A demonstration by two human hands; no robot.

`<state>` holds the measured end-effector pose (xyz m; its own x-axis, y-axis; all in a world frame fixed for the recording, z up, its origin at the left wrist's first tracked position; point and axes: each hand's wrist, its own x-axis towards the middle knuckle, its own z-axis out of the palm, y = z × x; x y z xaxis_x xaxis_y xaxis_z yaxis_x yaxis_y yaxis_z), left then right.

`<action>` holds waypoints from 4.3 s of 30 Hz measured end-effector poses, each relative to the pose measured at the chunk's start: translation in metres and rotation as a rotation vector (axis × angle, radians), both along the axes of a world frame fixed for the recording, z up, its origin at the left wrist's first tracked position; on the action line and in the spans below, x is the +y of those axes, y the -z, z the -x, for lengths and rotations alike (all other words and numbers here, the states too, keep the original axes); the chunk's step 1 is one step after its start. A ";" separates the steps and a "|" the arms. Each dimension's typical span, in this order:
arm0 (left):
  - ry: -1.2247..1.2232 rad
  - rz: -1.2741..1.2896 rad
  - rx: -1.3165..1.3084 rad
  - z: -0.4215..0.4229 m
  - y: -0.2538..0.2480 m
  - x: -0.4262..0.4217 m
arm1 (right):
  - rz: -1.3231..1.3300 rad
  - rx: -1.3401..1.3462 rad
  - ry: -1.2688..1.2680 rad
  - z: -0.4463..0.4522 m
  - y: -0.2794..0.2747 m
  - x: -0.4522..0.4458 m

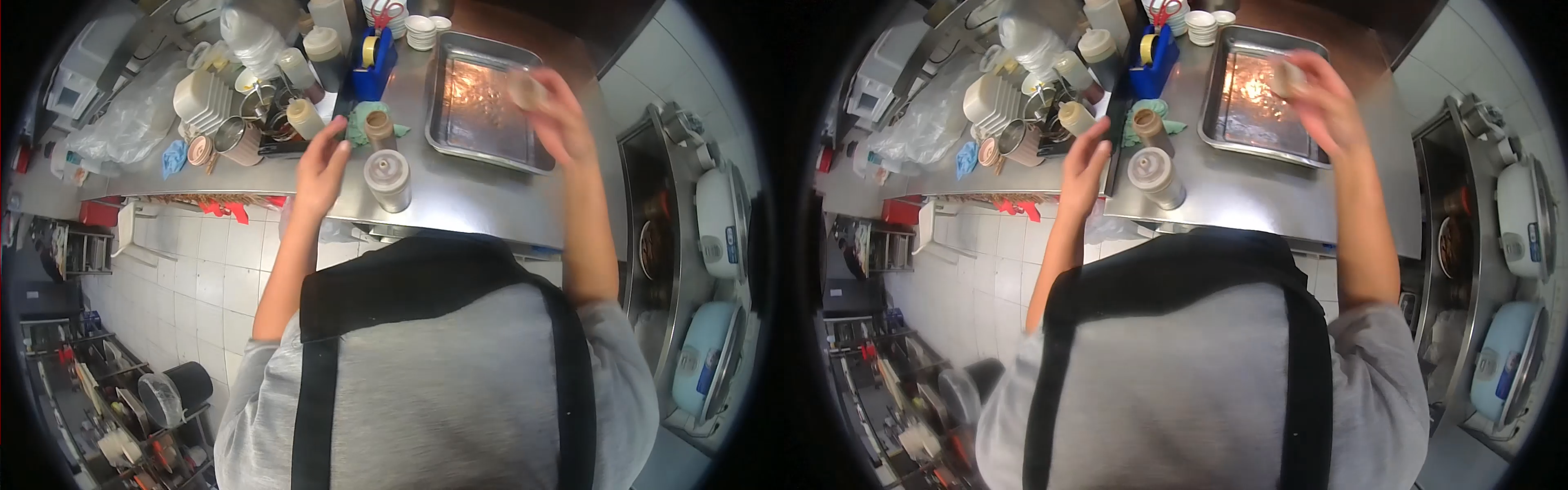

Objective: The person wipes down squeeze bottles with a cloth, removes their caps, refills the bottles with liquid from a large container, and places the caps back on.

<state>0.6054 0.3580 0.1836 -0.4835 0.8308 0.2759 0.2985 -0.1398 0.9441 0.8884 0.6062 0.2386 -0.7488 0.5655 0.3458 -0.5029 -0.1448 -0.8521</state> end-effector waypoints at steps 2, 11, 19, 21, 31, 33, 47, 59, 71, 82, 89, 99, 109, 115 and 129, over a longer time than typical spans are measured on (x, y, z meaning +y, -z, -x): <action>0.020 -0.265 0.173 -0.018 -0.047 -0.017 | 0.145 -0.005 0.114 -0.048 0.023 -0.006; 1.601 -0.059 0.611 -0.155 -0.196 -0.001 | 0.299 -0.162 0.319 -0.094 0.080 -0.015; 1.432 -0.438 0.494 -0.169 -0.184 -0.007 | 0.337 -0.128 0.405 -0.101 0.071 -0.023; 1.323 -0.322 0.748 -0.161 -0.191 -0.018 | 0.349 -0.086 0.395 -0.096 0.067 -0.025; 0.560 0.142 0.950 -0.023 -0.086 -0.001 | 0.463 -0.161 -0.165 0.013 0.099 -0.087; 0.604 0.244 1.057 -0.023 -0.059 0.006 | 0.484 -0.231 -0.250 0.040 0.114 -0.096; 0.357 0.466 1.081 -0.040 -0.039 0.044 | -0.569 -0.400 0.467 0.115 0.158 -0.120; 0.529 0.426 1.198 -0.016 -0.051 0.057 | -0.637 -0.459 0.530 0.121 0.153 -0.129; 0.752 0.241 1.301 0.004 -0.040 0.066 | -0.595 -0.455 0.550 0.131 0.163 -0.126; 0.562 0.593 1.280 -0.017 -0.060 0.078 | -0.607 -0.466 0.688 0.132 0.167 -0.139; 1.140 0.050 1.418 0.008 -0.058 0.083 | -0.649 -0.629 0.700 0.121 0.158 -0.152; 0.731 0.073 1.066 0.002 -0.098 0.096 | -0.593 -0.714 1.053 0.140 0.157 -0.190; 1.127 0.166 -1.068 0.038 -0.105 0.053 | -0.061 -0.452 1.159 0.134 0.163 -0.229; 1.225 0.512 -1.520 0.004 -0.037 0.004 | 0.778 0.365 1.180 0.046 0.166 -0.334; 1.481 1.063 -1.179 -0.182 -0.021 -0.107 | 1.176 0.214 1.942 -0.030 0.127 -0.673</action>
<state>0.7874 0.2506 0.2051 0.9255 0.2568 -0.2784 -0.1232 0.8992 0.4199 0.9181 -0.0670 0.1120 0.7545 0.2734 -0.5966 -0.6539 0.2363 -0.7187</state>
